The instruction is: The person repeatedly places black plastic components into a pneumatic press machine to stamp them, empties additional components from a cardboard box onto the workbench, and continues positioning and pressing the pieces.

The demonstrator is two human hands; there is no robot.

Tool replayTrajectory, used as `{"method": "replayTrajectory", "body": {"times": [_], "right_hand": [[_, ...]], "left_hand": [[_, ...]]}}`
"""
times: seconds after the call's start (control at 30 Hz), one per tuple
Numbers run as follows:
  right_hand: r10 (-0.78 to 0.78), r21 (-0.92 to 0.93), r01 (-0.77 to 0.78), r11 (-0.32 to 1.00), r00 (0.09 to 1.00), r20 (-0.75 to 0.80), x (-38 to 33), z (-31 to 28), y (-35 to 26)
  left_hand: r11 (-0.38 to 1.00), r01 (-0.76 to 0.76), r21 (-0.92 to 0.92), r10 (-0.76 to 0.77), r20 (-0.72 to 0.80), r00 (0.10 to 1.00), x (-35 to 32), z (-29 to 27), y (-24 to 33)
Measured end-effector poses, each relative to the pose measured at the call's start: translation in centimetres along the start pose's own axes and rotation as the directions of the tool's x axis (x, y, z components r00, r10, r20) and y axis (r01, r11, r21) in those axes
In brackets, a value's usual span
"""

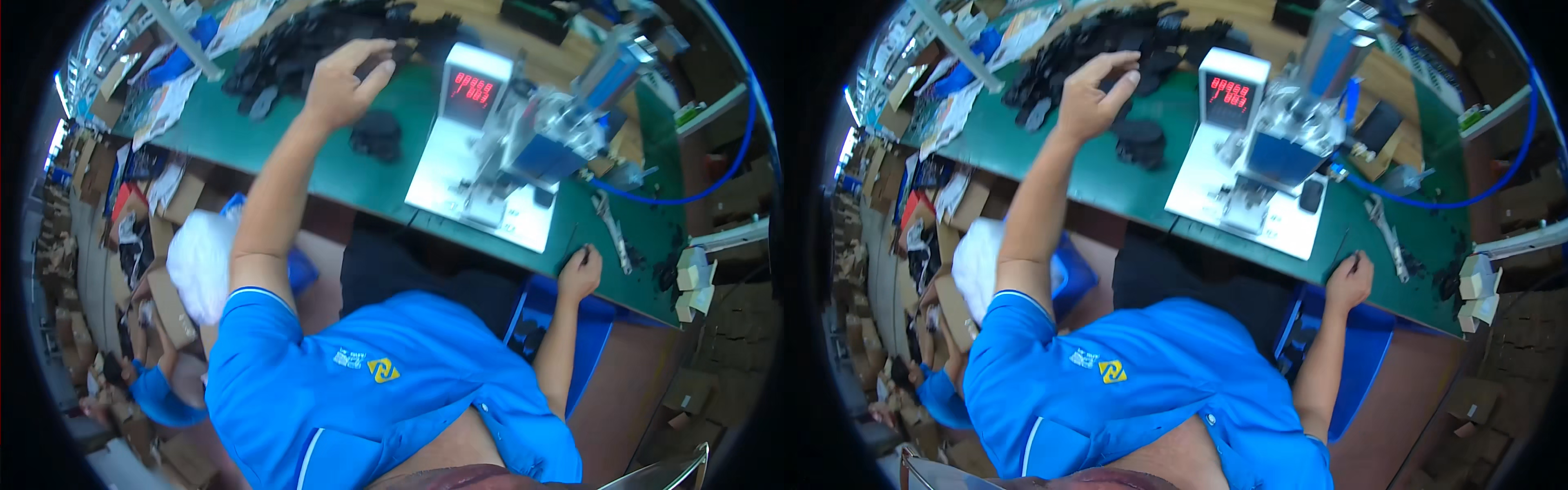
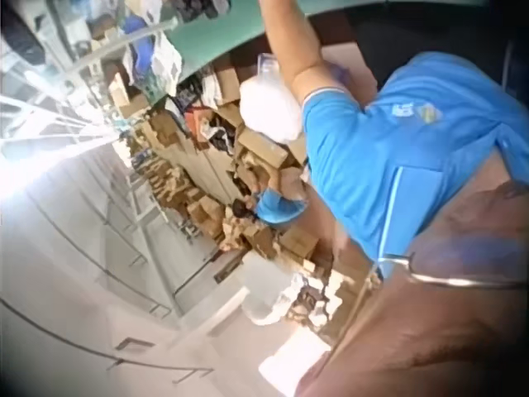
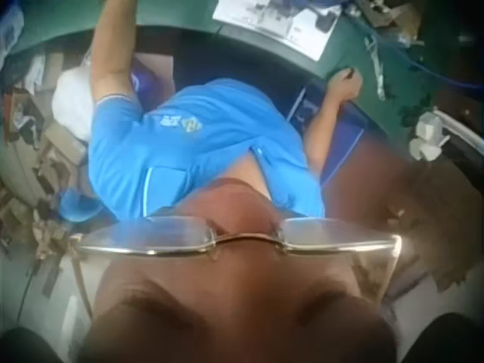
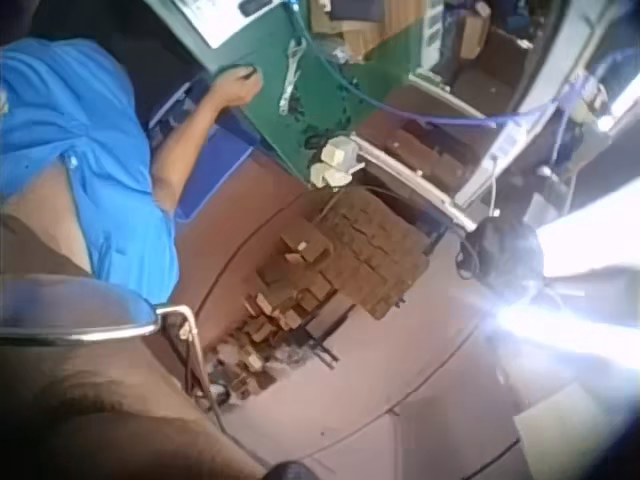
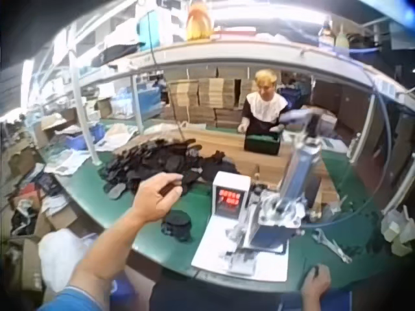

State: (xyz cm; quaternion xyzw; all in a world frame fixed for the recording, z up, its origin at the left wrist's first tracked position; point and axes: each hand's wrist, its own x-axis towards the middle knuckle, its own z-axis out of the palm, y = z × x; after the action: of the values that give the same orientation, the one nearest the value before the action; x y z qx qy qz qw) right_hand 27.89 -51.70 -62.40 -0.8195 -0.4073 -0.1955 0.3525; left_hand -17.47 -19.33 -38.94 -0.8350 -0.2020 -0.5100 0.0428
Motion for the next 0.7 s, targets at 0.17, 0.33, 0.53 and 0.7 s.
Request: {"method": "replayTrajectory", "body": {"times": [0.17,0.33,0.53,0.7], "right_hand": [[0.01,-0.063,-0.007,0.998,0.999,0.051,0.5,0.7,-0.4],[-0.008,-0.055,0.01,0.998,0.999,0.037,0.1,0.5,0.6],[-0.028,-0.034,0.028,0.999,1.0,0.0,-0.2,0.5,0.9],[-0.038,-0.043,0.038,0.998,0.999,-0.018,-0.1,0.7,0.3]], "left_hand": [[0.486,0.854,-0.184,-0.87,-0.013,0.493,-18.5,2.1,-0.3],[0.614,0.789,0.011,-0.789,0.03,0.614,-21.4,3.2,1.5],[0.754,0.554,0.352,-0.625,0.128,0.77,-15.6,5.0,-0.1],[0.675,0.456,0.58,-0.731,0.442,0.519,-12.3,5.8,-4.8]]}}
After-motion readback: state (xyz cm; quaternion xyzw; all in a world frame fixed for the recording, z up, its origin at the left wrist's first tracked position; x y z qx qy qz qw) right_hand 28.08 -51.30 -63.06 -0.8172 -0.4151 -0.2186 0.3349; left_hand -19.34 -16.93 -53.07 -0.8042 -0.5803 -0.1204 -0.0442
